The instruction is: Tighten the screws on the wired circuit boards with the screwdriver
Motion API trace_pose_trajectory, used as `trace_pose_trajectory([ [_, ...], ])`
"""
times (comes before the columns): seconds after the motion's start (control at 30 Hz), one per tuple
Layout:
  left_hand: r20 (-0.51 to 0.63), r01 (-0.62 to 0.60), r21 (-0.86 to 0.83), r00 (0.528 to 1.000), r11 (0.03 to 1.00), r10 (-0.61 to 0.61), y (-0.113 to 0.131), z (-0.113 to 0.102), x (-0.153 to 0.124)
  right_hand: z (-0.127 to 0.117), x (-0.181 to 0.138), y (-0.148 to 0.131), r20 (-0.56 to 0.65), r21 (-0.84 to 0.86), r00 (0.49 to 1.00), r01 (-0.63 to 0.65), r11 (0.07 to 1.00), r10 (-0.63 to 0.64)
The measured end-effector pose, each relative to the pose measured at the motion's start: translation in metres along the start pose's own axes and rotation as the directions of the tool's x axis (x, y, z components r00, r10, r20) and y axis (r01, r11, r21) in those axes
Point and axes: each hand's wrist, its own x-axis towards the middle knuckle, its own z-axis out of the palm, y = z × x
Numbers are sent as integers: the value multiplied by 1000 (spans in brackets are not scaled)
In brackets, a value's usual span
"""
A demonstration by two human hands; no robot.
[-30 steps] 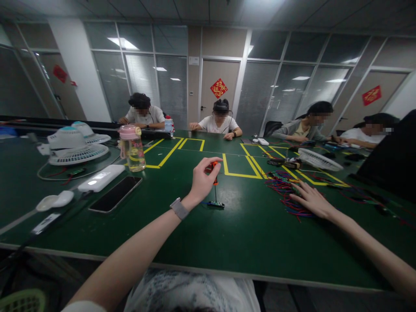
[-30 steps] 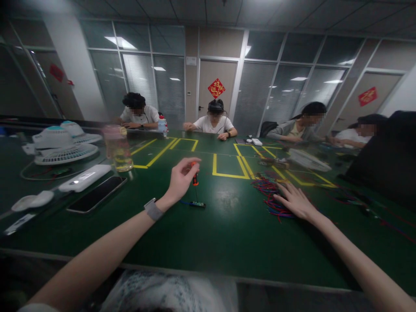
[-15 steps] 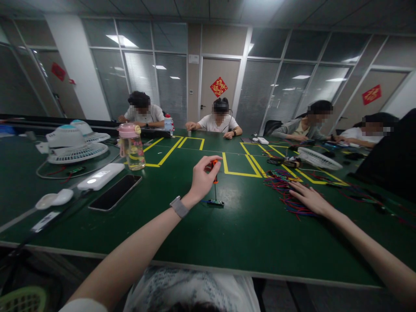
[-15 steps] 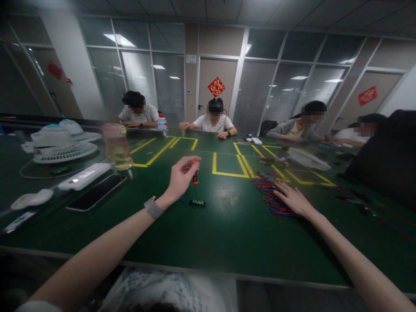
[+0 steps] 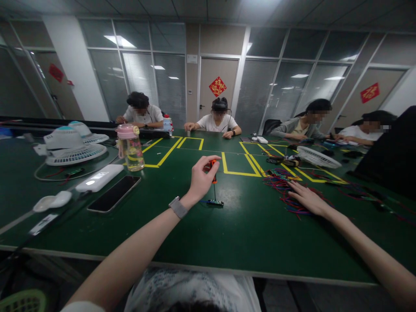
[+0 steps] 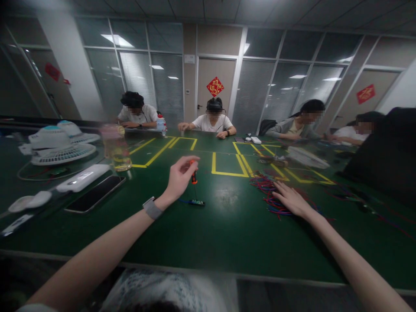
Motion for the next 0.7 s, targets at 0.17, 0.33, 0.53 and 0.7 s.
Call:
trace_pose_trajectory([
  [0.17,-1,-2,-1,1000,1000,2,0,0,0,2,3,5,-20,-14,1000,6,1000,-6],
  [0.33,-4,-2,1,1000,1000,2,1,0,0,-1,6,7,0,8,999,39,999,-39],
  [0.53,-9,2,-2,1000,1000,-2,0,1,0,-4,10,11,30,36,997,71,997,-72],
  [0.7,-11,0,0,1000,1000,0,-1,2,-1,-6,12,12,10,48,995,101,994,-101],
])
